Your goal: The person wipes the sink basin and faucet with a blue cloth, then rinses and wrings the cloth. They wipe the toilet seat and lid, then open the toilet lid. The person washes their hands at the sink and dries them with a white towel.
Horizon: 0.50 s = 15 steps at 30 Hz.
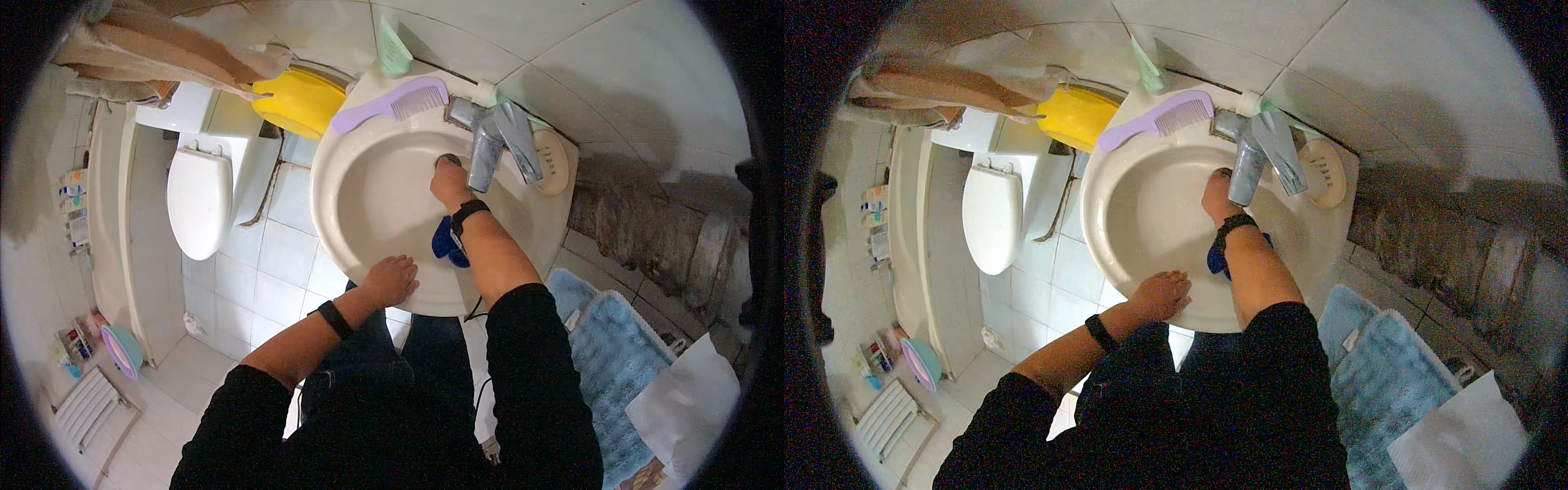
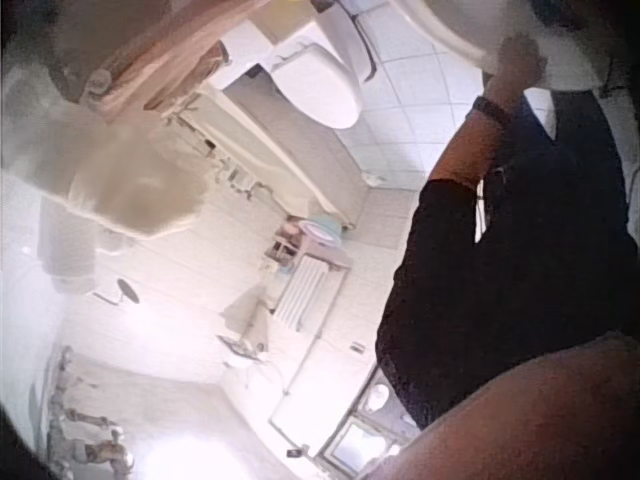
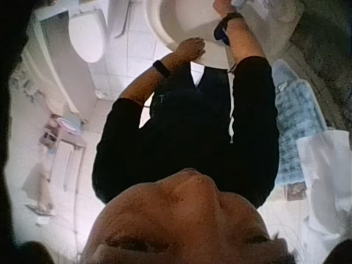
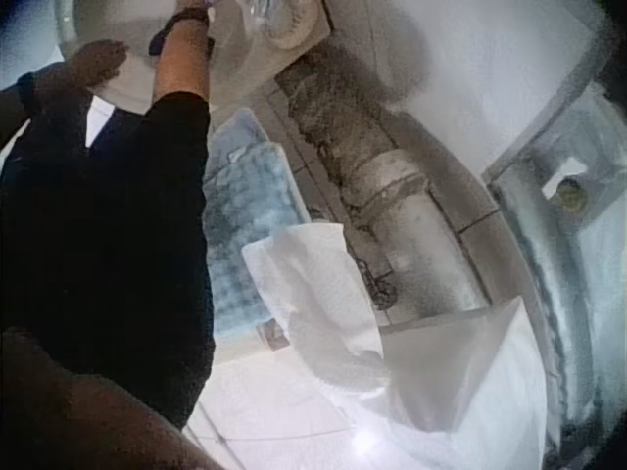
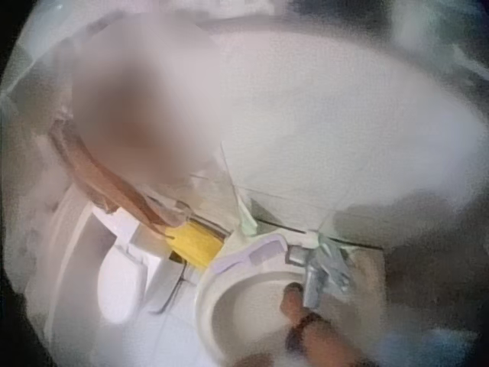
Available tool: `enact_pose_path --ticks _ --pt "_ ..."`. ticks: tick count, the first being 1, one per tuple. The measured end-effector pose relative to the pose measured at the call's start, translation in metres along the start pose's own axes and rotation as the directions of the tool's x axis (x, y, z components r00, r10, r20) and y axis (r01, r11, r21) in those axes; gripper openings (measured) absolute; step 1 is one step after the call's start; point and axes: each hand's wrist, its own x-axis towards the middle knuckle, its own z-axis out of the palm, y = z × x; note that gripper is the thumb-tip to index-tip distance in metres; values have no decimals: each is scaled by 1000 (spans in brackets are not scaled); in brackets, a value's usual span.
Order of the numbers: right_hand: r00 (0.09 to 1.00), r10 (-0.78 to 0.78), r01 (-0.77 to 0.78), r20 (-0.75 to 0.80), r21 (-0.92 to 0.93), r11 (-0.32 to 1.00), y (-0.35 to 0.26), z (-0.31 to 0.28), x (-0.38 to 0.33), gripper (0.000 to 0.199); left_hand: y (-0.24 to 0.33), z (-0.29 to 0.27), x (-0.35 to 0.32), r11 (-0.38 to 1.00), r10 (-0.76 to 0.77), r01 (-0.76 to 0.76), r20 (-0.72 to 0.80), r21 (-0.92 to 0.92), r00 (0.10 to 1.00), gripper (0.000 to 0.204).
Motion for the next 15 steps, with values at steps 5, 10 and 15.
enact_pose_path --ticks 5,10,15 --pt "916 222 -282 334 144 948 17 2 -7 49 7 -4 -1 981 -85 72 -65 -179 994 40" --pt "934 142 -209 327 181 961 26 -1 -23 50 14 -11 -2 962 -201 194 -15 -192 980 41" --pt "901 432 -294 -35 682 670 33 -32 -58 30 10 -30 11 825 -349 186 -222 -534 911 42"
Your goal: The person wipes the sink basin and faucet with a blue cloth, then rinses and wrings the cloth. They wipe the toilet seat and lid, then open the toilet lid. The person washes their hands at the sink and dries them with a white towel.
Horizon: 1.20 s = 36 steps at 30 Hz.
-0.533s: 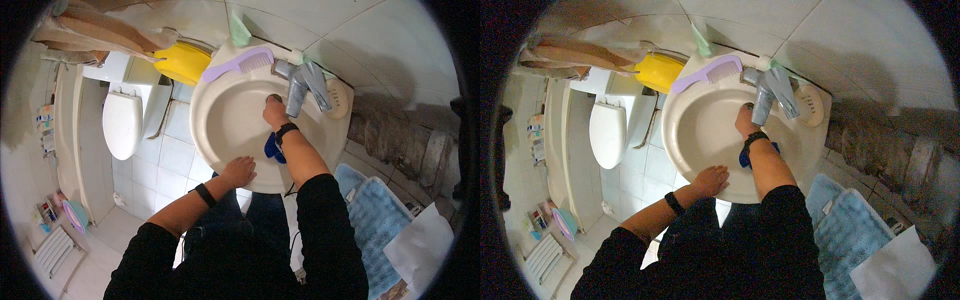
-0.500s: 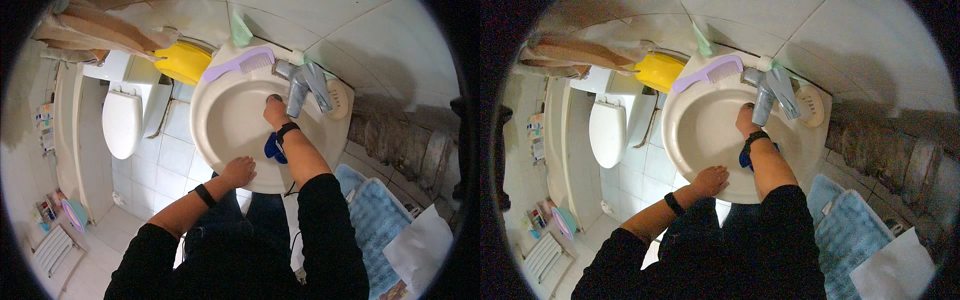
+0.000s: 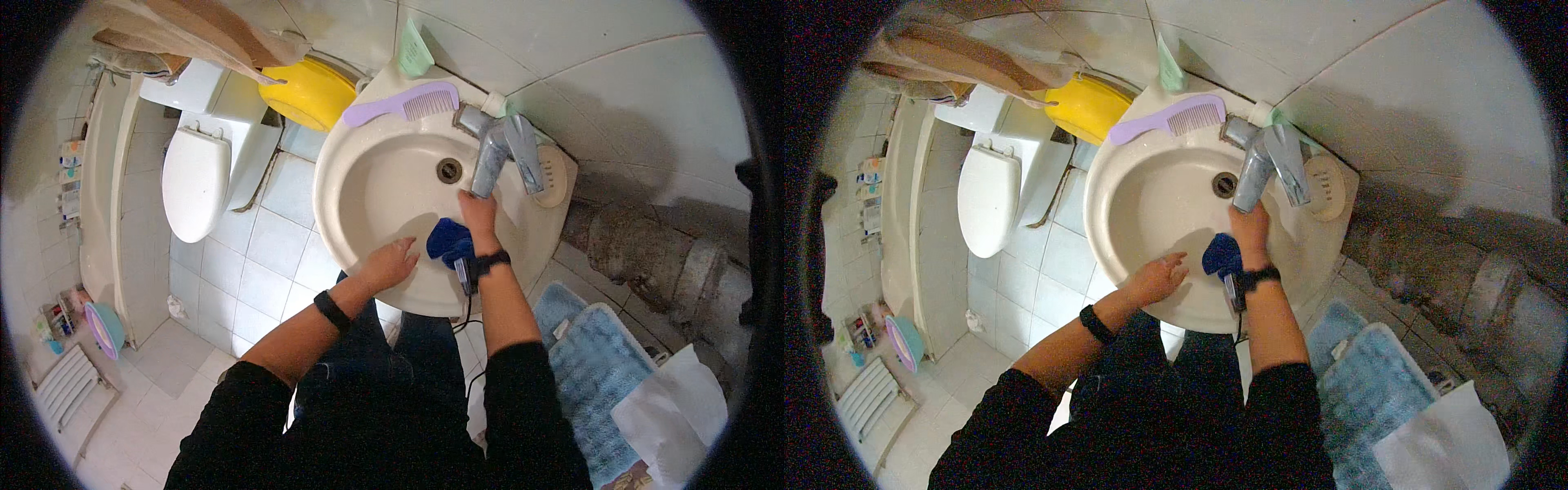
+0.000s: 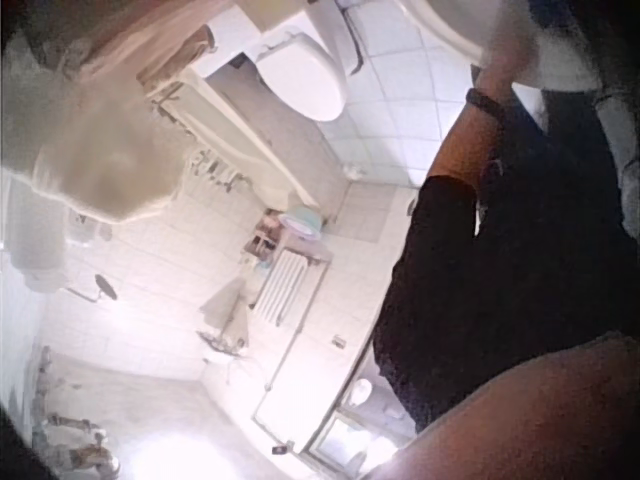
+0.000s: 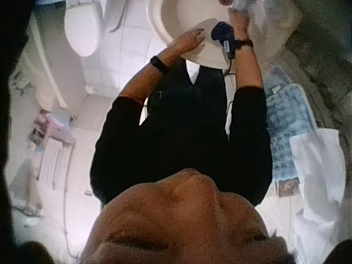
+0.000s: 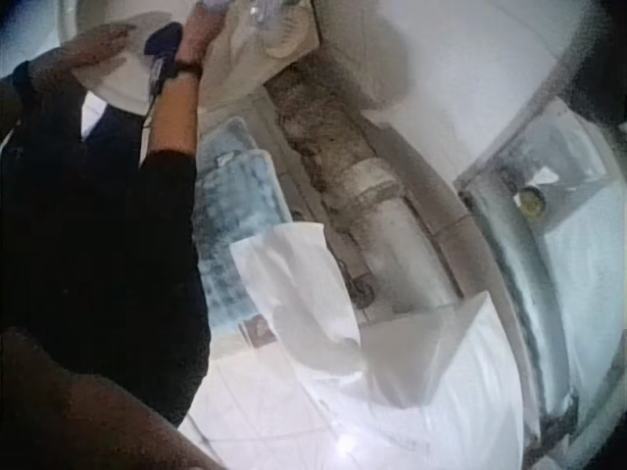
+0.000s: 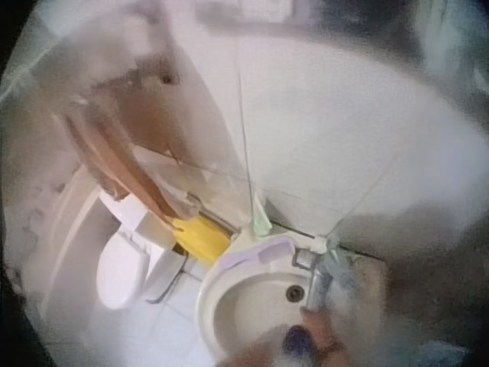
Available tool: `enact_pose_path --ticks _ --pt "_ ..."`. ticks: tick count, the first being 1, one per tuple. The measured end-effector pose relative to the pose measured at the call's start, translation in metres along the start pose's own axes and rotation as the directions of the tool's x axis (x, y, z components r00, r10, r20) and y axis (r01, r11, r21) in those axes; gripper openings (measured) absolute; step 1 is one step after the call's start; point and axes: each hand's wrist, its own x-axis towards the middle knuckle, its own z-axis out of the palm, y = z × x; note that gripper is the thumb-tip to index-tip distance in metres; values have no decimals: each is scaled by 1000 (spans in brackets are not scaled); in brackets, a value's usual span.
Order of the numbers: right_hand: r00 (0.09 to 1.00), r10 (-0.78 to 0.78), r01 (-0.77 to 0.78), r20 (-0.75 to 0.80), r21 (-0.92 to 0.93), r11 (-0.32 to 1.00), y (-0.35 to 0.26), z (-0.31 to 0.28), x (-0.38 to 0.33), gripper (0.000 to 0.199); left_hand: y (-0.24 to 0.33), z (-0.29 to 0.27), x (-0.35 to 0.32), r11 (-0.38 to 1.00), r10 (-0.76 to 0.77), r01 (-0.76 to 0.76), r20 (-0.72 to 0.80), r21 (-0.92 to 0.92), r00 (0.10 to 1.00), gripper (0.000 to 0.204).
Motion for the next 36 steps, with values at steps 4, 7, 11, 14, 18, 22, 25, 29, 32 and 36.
enact_pose_path --ticks 4,7,11,14,18,22,25,29,32,36 --pt "970 -221 206 -104 -140 969 -22 -81 -13 21 19 -14 27 948 -108 101 -8 -301 994 42" --pt "980 -106 127 -171 116 985 -55 -117 -9 29 38 -17 49 517 -239 294 194 -804 951 40" --pt "974 -182 222 -133 438 871 -71 -117 -23 20 51 -20 83 127 -238 309 273 -943 932 36" --pt "998 58 -56 17 635 770 -56 -90 -43 16 55 -17 111 -3 -269 319 308 -948 913 33" --pt "905 142 -423 401 883 201 -33 -44 -45 16 64 -7 147 -92 -234 236 251 -967 939 28" --pt "913 5 -408 408 913 19 -32 -11 -29 19 63 -5 155 -296 27 279 284 -913 958 29" --pt "913 56 -409 405 903 133 -33 2 -20 19 61 -2 149 -237 -68 269 292 -934 954 30" --pt "986 45 -100 162 344 934 -15 2 -20 26 63 19 135 -228 -215 167 217 -959 952 33" --pt "990 -140 140 11 -35 989 15 -4 -30 31 53 29 122 -103 -319 254 274 -962 907 34" --pt "929 -363 208 -75 -705 678 55 -11 -47 36 15 6 96 261 -438 342 205 -903 875 37"
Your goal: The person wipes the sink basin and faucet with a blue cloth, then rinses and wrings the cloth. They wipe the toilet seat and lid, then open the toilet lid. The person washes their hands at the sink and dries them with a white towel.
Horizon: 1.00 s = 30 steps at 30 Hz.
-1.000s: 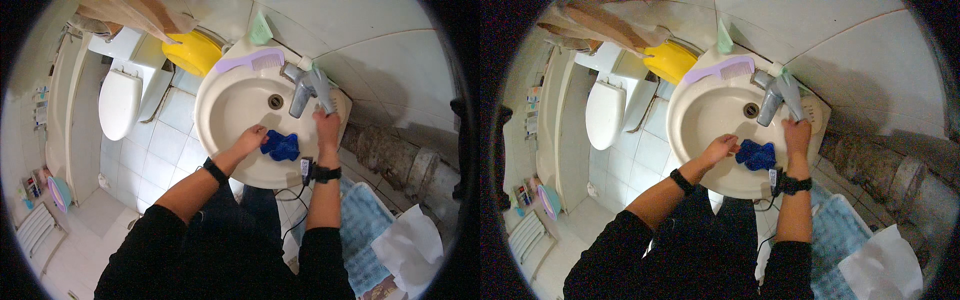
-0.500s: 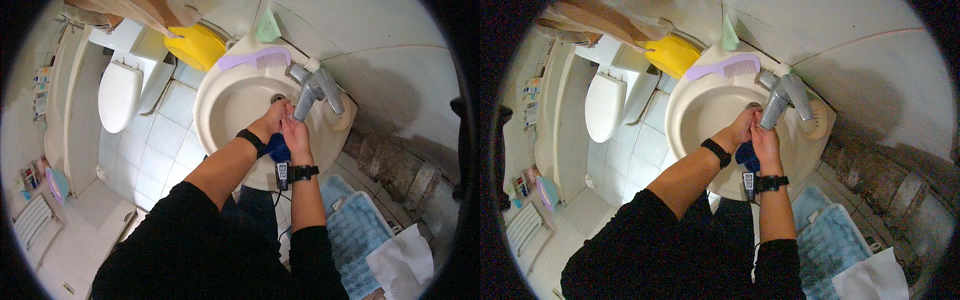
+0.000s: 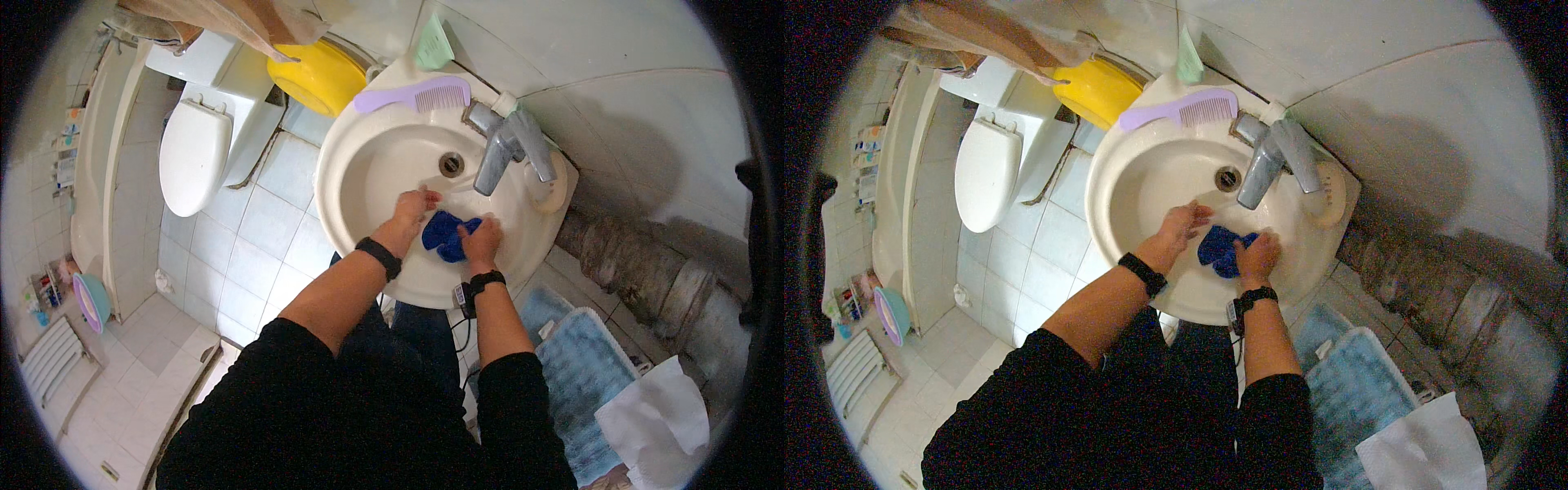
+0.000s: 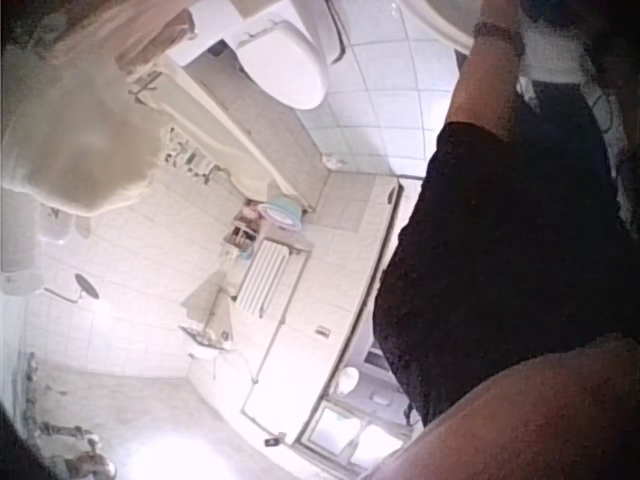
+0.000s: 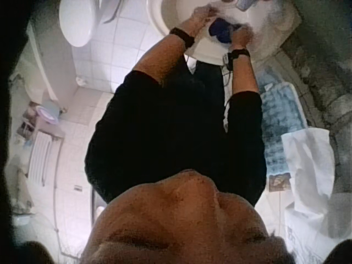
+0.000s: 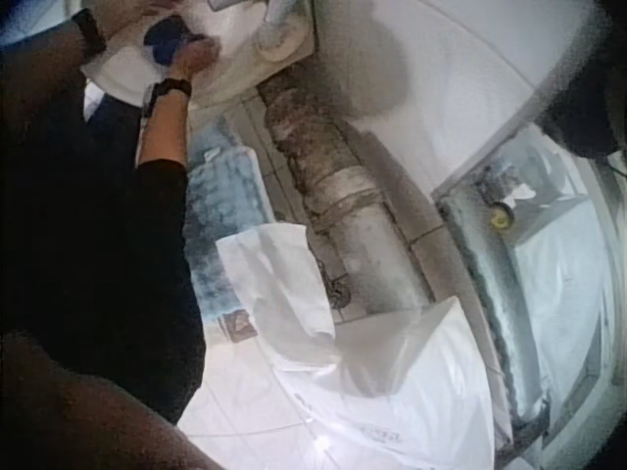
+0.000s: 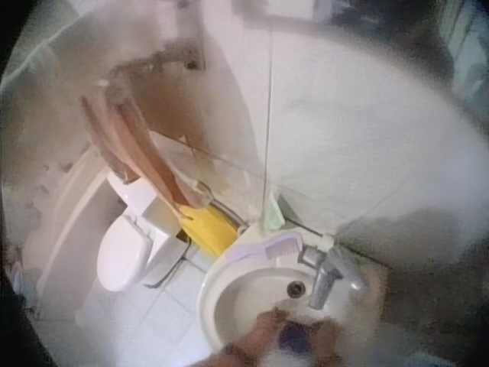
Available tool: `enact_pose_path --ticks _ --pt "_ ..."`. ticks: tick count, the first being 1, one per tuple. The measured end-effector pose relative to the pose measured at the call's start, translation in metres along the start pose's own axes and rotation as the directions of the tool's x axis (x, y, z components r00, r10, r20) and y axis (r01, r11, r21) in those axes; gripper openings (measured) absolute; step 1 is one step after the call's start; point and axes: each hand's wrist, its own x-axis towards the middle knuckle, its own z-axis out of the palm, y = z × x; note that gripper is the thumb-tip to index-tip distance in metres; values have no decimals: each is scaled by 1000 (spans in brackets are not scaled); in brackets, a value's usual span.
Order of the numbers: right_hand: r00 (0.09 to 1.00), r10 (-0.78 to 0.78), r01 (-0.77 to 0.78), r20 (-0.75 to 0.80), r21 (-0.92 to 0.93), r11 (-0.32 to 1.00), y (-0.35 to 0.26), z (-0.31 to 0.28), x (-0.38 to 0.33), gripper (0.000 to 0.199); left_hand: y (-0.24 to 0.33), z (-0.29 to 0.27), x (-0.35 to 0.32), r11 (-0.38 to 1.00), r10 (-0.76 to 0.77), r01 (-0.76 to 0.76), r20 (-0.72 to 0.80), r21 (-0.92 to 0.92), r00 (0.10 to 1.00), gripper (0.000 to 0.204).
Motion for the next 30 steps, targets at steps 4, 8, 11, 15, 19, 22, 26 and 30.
enact_pose_path --ticks 4,8,11,15,19,22,26,30 --pt "880 -10 -223 475 432 874 -6 13 11 39 3 -18 -19 1000 -30 30 -11 8 999 51" --pt "954 127 -293 272 937 191 -49 7 42 35 10 3 -12 948 -135 173 153 -267 979 65" --pt "963 166 -244 212 949 200 -81 -15 36 32 26 10 20 811 107 255 561 -527 821 46" --pt "996 55 -88 71 909 408 -93 -51 29 31 22 8 50 910 395 -338 250 -241 884 33" --pt "939 169 -340 300 890 304 -89 -66 40 31 -13 31 52 928 78 15 233 -372 969 30" --pt "914 232 -380 334 904 197 -87 -58 49 36 -18 33 49 990 137 -134 82 -35 987 31" --pt "945 99 -316 312 786 532 -87 -37 44 45 0 20 30 752 475 -453 83 479 876 30" --pt "876 193 -481 442 761 435 -86 -36 43 46 8 37 3 994 113 -113 -123 4 986 38"
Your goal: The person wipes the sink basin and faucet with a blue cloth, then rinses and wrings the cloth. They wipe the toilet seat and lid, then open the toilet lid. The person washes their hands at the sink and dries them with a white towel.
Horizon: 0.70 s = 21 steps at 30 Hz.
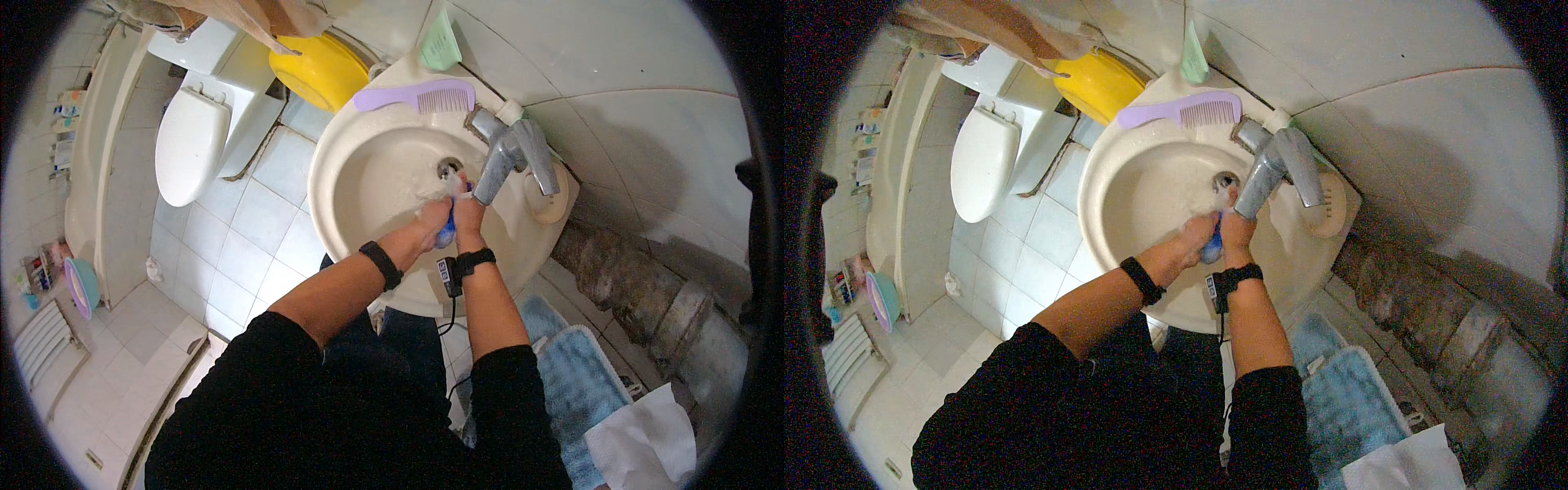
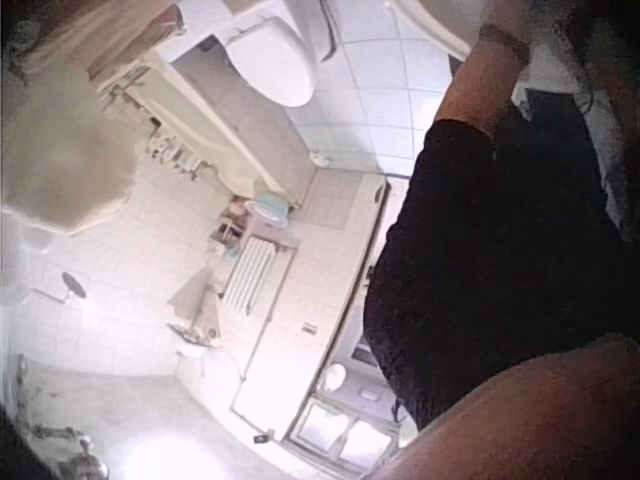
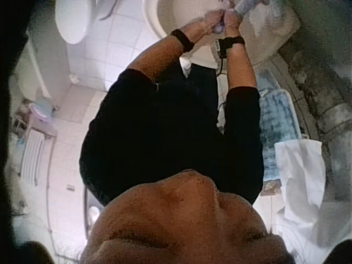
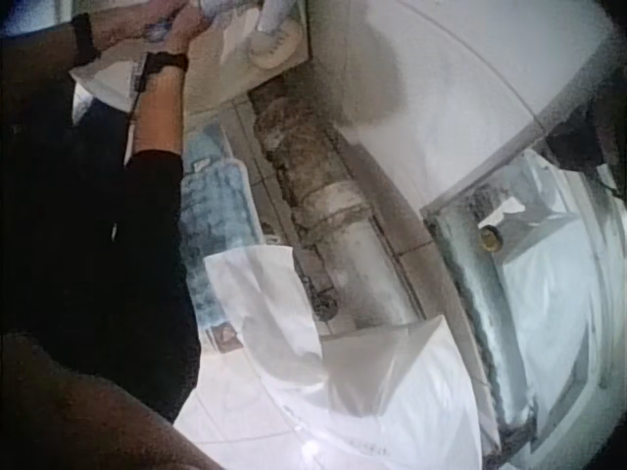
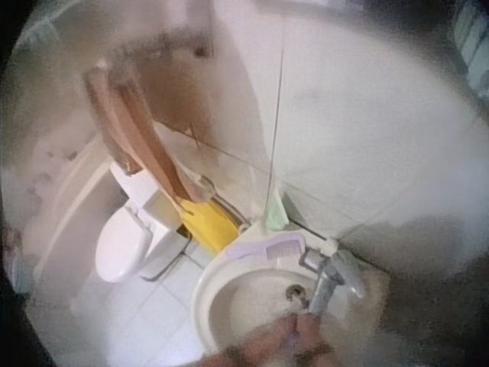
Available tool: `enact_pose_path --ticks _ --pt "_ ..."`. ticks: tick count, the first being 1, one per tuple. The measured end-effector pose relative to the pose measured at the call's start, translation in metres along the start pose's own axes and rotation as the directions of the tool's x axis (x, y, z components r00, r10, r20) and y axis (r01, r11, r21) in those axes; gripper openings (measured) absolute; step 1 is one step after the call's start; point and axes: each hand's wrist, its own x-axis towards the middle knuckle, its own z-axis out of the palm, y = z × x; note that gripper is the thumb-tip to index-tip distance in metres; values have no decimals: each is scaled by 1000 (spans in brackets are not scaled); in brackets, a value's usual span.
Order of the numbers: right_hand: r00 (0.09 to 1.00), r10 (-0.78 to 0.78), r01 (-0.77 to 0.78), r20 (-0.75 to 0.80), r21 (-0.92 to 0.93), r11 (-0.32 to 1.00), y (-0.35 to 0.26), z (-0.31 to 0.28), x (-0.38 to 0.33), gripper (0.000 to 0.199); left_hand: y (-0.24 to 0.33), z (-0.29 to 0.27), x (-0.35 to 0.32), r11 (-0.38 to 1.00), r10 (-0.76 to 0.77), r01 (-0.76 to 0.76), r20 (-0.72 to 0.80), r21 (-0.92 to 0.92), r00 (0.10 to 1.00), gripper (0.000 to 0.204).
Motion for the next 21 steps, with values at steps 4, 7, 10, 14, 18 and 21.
enact_pose_path --ticks 4,7,10,14,18,21 --pt "989 -146 144 -7 -92 985 -7 1 -5 50 12 -12 9 64 318 -445 404 893 857 41" --pt "989 -143 145 46 -63 987 -1 1 0 50 2 -14 12 955 139 -187 208 231 968 33" --pt "989 -141 131 -53 -150 980 16 -8 20 42 -1 -14 11 933 -123 224 334 -282 934 34" --pt "970 189 -242 152 644 725 34 -31 51 27 14 -28 2 872 -18 164 307 -460 952 43" --pt "704 -330 -634 628 766 107 24 -44 47 20 17 -30 -6 867 -167 271 267 -419 949 56" --pt "932 43 -354 360 877 325 6 -35 22 22 11 -16 3 819 -103 336 456 -465 884 50"
